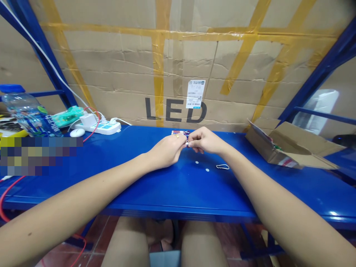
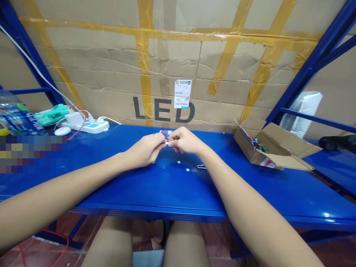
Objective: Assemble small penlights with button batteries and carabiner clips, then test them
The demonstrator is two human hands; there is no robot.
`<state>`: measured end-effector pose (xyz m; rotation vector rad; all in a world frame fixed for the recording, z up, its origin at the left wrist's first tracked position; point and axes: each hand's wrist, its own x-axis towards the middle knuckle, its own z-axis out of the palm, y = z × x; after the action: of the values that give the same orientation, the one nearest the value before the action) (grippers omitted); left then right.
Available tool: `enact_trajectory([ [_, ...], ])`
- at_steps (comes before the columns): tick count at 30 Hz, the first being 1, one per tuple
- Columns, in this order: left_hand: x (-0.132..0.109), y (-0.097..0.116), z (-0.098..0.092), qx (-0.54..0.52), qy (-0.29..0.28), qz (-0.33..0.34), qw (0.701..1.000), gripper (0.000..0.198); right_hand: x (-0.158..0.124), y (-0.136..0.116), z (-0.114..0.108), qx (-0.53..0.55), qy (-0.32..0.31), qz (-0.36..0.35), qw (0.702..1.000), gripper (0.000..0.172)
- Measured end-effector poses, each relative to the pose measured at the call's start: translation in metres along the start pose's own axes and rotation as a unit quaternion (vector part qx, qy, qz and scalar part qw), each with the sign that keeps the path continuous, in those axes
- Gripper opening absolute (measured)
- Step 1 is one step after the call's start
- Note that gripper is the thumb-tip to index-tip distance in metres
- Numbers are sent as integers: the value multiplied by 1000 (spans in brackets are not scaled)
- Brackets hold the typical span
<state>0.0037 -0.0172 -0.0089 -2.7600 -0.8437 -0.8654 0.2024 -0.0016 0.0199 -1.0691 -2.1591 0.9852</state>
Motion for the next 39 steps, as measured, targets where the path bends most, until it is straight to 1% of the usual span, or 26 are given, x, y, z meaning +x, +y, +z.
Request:
enact_trajectory([
  [6, -3, -4, 2, 70, -4, 46, 996, 16, 2, 4, 3, 66, -2, 25, 998, 12],
  [8, -3, -4, 2, 81, 5, 62, 995, 18, 2, 4, 2, 83, -2, 24, 996, 12],
  [10, -1, -5, 2, 72, 22, 65, 995, 18, 1, 3, 1, 97, -3, 18, 995, 15],
  [13, 3, -6, 1, 29, 44, 27, 998, 18, 1, 2, -3, 83, -8, 0, 997, 20],
  [16, 6, -7, -1, -25, 51, -19, 998, 15, 1, 3, -7, 50, -4, -14, 999, 24],
  [21, 6, -10, -1, -124, 32, -80, 988, 11, 2, 9, -7, -4, -15, -24, 1000, 28],
  [24, 6, -11, 1, -169, 16, -105, 980, 12, 2, 12, -7, -17, -16, -18, 1000, 26],
  [27, 6, -11, 3, -180, 0, -122, 976, 13, 3, 14, -7, -22, -20, -15, 999, 24],
  [30, 5, -10, 3, -187, -9, -124, 974, 14, 4, 15, -6, -18, -25, -11, 999, 25],
  [35, 6, -11, 6, -189, -3, -130, 973, 15, 4, 17, -6, -13, -32, -4, 999, 27],
  [39, 8, -12, 6, -178, 0, -151, 972, 22, 5, 19, -5, -24, -23, -5, 999, 29],
])
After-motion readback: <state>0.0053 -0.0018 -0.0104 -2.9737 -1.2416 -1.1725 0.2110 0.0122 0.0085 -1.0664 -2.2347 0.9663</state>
